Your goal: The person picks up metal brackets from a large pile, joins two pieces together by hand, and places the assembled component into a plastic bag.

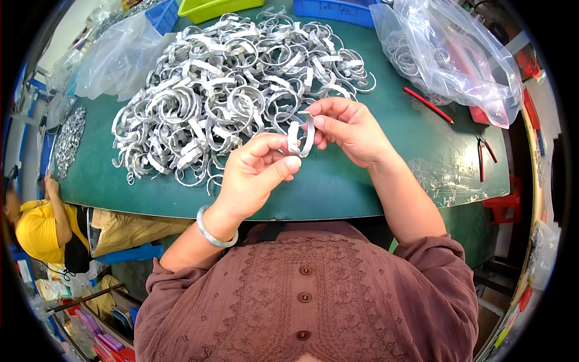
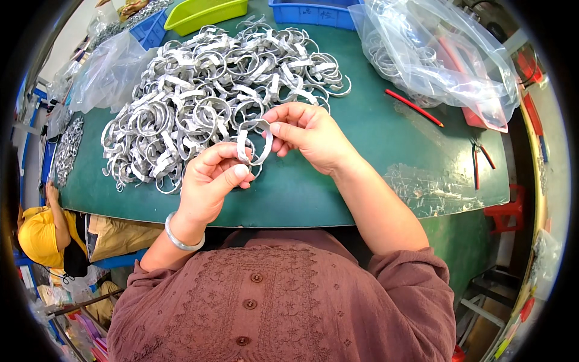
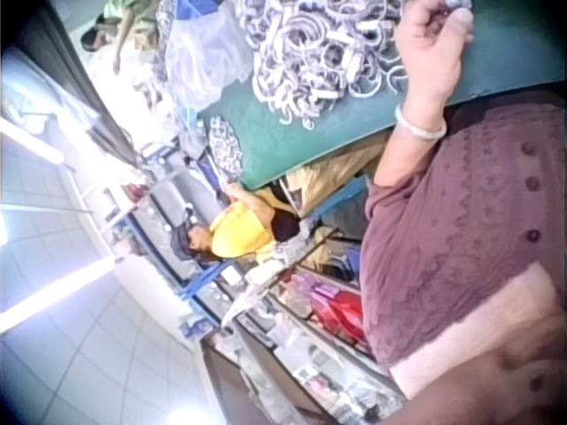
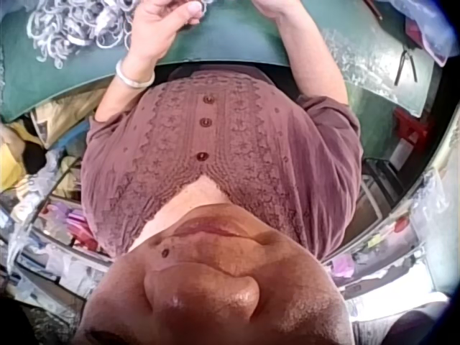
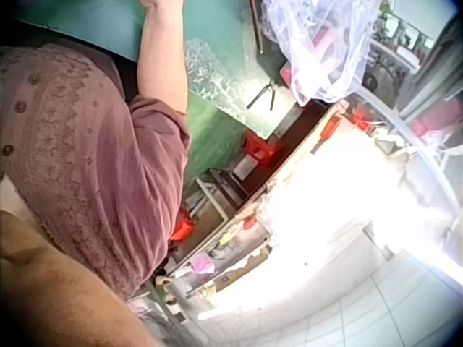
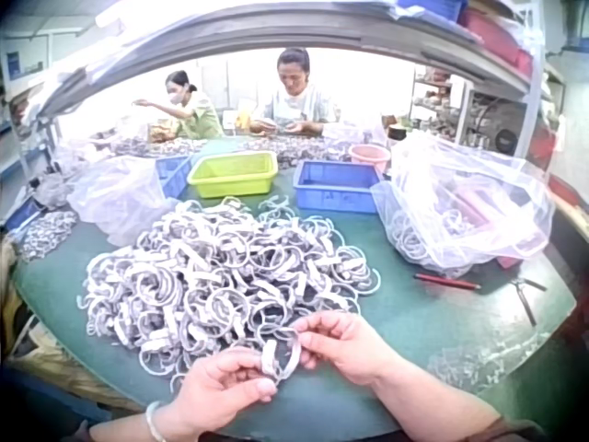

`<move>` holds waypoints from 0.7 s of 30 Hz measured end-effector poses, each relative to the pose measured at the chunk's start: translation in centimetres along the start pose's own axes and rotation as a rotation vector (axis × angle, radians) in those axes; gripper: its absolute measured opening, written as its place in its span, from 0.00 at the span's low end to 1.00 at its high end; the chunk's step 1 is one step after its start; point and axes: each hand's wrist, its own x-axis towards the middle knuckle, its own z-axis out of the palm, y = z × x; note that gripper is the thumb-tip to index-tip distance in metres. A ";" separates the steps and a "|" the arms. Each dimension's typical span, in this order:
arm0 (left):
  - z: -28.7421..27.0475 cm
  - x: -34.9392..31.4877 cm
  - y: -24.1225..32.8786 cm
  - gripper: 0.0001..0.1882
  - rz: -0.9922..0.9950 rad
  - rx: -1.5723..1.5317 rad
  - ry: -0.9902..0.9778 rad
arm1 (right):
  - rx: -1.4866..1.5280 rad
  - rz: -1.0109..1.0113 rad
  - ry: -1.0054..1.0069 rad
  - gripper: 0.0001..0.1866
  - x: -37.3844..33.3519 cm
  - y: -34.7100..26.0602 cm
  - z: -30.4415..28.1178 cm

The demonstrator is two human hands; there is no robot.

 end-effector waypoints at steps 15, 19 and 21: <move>0.1 0.1 -0.8 0.09 0.290 0.370 0.072 | -0.024 -0.141 0.010 0.09 -0.1 -0.2 0.1; -0.2 0.2 -0.2 0.11 0.514 0.840 0.060 | -0.015 -0.295 -0.023 0.09 -0.1 -0.3 0.0; -0.3 0.3 -0.4 0.12 0.668 1.007 0.119 | 0.006 -0.332 -0.044 0.09 0.0 -0.2 -0.1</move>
